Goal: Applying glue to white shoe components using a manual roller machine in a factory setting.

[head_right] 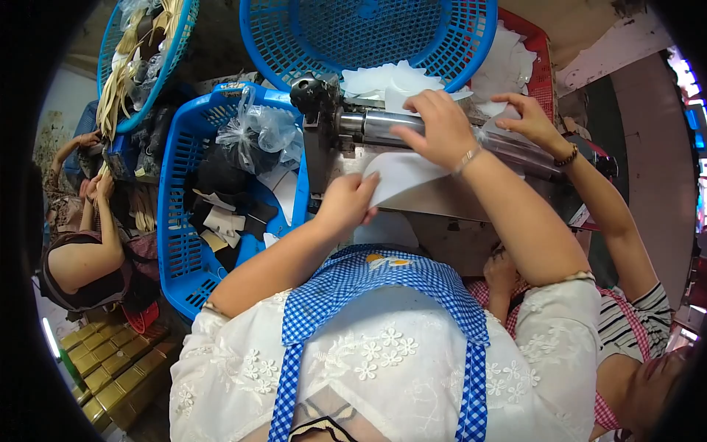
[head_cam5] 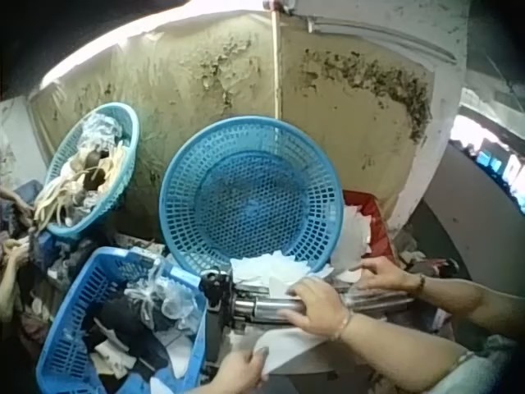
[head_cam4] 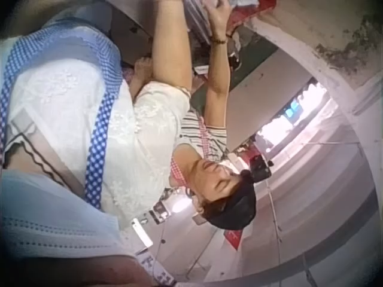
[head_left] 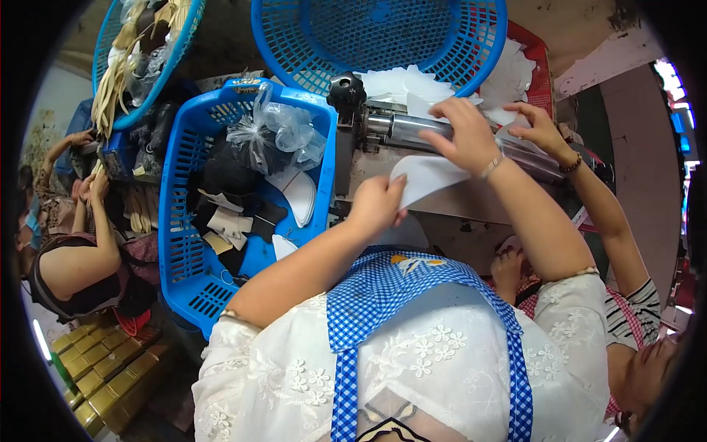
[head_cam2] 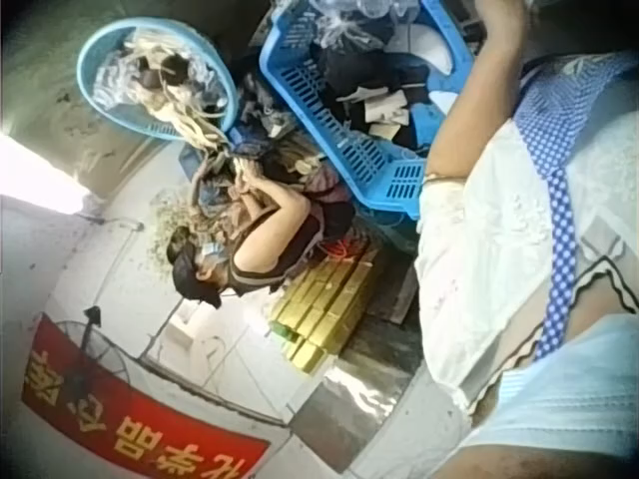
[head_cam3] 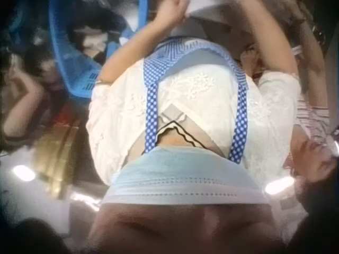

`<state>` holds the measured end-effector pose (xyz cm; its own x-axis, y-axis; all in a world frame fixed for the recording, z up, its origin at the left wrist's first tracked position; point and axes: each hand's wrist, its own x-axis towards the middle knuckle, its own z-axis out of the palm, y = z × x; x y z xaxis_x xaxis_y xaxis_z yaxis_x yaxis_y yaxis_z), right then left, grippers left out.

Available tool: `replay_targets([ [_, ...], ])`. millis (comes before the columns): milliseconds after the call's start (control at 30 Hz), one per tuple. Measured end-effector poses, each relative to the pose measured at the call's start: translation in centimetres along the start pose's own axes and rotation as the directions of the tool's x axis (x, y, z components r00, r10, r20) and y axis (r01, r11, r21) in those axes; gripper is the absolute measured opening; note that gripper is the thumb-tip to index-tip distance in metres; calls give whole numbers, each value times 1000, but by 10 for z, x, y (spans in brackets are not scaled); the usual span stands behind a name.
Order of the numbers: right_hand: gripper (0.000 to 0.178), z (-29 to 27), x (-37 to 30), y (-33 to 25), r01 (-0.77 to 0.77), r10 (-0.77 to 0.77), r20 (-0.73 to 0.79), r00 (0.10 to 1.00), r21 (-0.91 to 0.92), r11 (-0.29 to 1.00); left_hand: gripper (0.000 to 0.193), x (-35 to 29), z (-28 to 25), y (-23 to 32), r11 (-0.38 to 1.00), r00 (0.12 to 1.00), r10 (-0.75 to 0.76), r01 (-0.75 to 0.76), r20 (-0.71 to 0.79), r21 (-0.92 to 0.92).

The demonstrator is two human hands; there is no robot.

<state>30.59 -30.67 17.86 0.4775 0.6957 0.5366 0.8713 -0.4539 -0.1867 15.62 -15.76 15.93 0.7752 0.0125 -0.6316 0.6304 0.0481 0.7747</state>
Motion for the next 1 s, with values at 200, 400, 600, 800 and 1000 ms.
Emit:
replay_targets([
  [200,30,37,32,36,-568,436,731,525,-80,819,32,29,21,1,944,986,126,-152,-107,-293],
  [400,35,26,18,47,-229,222,312,924,-15,973,18,-38,-20,-52,985,984,166,-168,57,32],
  [600,57,77,72,65,-240,-77,903,422,193,951,14,-53,-19,-57,993,981,115,-108,158,-51],
  [800,58,94,85,77,-273,-35,904,426,166,948,14,-84,-50,-75,966,995,62,-80,-77,-246],
  [1000,43,97,94,77,-201,-118,861,495,246,948,14,-99,-56,-85,943,986,-76,23,-147,-332],
])
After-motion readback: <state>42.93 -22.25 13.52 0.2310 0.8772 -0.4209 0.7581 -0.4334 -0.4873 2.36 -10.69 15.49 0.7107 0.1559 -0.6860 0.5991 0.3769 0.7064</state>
